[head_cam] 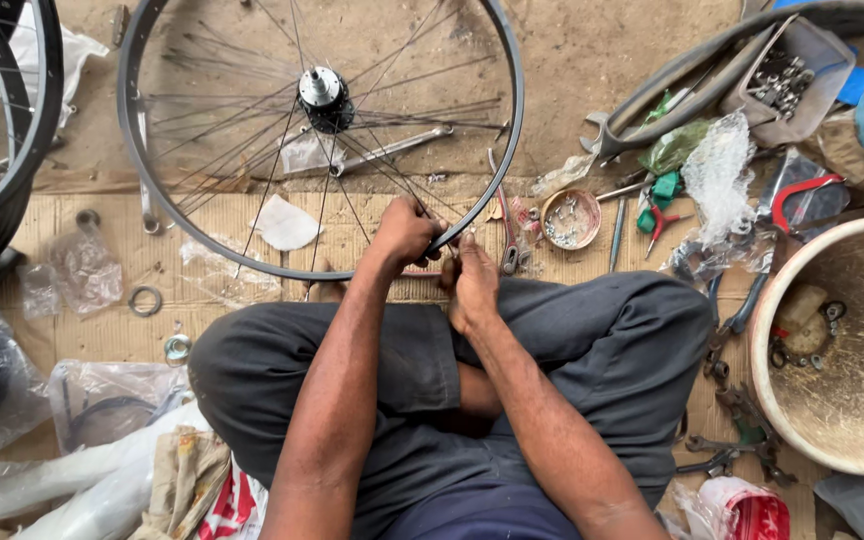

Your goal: The person sits on the floor and laces a bicycle wheel by inserting spokes into the hub and rim. They use their hands to thread the spokes and secure them with nipples, working systematically around the wheel.

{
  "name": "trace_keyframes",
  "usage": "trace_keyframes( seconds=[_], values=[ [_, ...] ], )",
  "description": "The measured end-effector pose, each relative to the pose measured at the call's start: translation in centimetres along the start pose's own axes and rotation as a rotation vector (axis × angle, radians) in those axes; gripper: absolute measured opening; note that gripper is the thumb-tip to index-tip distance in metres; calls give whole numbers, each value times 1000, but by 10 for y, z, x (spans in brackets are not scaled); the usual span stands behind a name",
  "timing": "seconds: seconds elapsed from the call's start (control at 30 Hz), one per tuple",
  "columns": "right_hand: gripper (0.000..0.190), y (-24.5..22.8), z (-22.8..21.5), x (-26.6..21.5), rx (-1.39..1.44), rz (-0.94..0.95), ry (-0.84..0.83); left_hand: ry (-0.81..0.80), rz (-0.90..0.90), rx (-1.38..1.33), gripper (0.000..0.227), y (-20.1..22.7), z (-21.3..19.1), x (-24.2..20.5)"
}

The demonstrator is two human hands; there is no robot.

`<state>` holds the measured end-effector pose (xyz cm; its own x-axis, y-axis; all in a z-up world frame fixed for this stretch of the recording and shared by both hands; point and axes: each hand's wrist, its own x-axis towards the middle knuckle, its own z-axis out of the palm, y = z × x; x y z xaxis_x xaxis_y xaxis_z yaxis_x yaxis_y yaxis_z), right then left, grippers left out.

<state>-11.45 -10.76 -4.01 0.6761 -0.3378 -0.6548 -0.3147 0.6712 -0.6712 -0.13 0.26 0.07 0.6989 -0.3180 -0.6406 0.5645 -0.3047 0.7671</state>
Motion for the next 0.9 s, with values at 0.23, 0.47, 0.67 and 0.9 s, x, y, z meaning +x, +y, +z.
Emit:
trace_keyframes(
  seconds=[0.23, 0.47, 0.67, 0.9],
  values=[
    [16, 4, -2, 10, 21, -21, -88, -6, -30, -27, 20, -1, 1, 2],
    [25, 1, -3, 0, -60, -112, -22, -28, -23, -41, 19, -1, -1, 2],
    [26, 6, -2, 3, -41, -52, -22, -6, 1, -55, 19, 0, 3, 2],
    [28, 16, -10, 17, -57, -37, -23, 0, 0, -34, 21, -6, 4, 9]
  ],
)
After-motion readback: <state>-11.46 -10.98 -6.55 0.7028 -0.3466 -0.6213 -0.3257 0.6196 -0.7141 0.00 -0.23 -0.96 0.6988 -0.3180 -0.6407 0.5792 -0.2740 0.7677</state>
